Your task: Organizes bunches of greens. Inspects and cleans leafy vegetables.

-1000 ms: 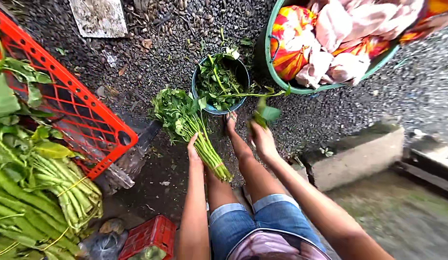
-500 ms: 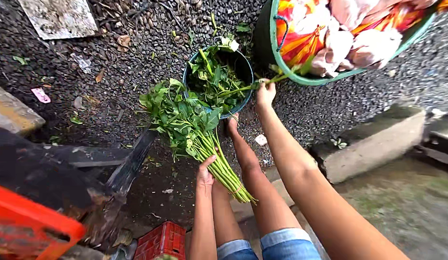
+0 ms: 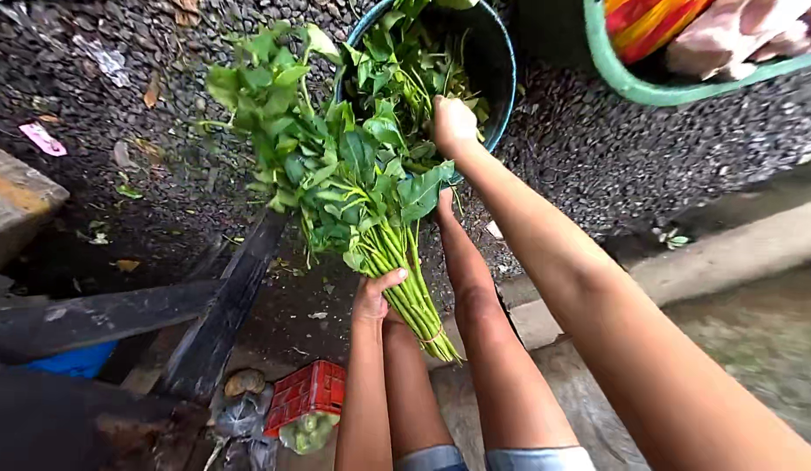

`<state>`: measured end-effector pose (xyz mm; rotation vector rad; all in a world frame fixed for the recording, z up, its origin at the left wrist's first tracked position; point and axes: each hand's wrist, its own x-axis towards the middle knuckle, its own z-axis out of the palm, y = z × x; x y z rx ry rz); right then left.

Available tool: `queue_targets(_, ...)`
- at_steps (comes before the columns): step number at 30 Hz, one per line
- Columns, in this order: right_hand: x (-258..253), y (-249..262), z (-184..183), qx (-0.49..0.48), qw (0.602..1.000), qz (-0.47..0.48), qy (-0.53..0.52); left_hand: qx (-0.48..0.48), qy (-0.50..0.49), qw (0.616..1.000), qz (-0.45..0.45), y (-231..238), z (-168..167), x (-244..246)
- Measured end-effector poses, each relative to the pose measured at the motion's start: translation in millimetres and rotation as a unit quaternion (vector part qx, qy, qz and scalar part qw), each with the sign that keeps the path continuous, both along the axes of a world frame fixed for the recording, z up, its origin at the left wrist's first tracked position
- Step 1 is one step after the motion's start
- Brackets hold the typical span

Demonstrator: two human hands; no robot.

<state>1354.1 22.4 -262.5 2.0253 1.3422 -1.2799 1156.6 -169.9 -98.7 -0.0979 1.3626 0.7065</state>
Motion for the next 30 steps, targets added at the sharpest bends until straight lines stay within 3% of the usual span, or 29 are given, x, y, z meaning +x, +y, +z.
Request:
queue_targets(5, 23.0, -42.2, 117.2, 0.176, 0.973, -0.082, 0.127, 0.026, -0.045, 0.998, 0.03, 6.1, 15.5, 20.9)
queue_targets(7, 17.2, -71.7, 169.8, 0.267, 0.938, -0.155, 0.16, 0.032, -0.041, 0.997, 0.05, 8.1, 18.9, 31.9)
queue_targets(10, -1.5, -109.2, 228.4, 0.291, 0.888, -0.227, 0.275, 0.002, 0.001, 0.996, 0.091, 7.1, 28.2, 47.2)
queue_targets(12, -14.6, -117.7, 243.6, 0.236, 0.899, -0.201, 0.31, -0.005, 0.007, 0.994, 0.11, 2.9, 33.3, 55.5)
queue_targets(15, -29.3, -103.8, 251.8, 0.14, 0.955, -0.077, 0.251, 0.031, 0.0, 0.994, 0.104, -8.5, 34.6, 63.2)
queue_targets(18, -31.6, -93.1, 255.3, 0.141, 0.957, -0.05, 0.25, 0.045, 0.01, 0.992, 0.12, -6.7, 39.7, 67.2)
queue_targets(22, -17.5, -102.0, 252.9, 0.163, 0.901, -0.201, 0.347, 0.035, 0.033, 0.991, 0.126, 1.2, 50.7, 66.8)
queue_targets(30, 6.4, -115.1, 285.1, 0.027, 0.768, -0.438, 0.467, 0.04, 0.025, 0.994, 0.102, -12.9, 56.3, 68.5)
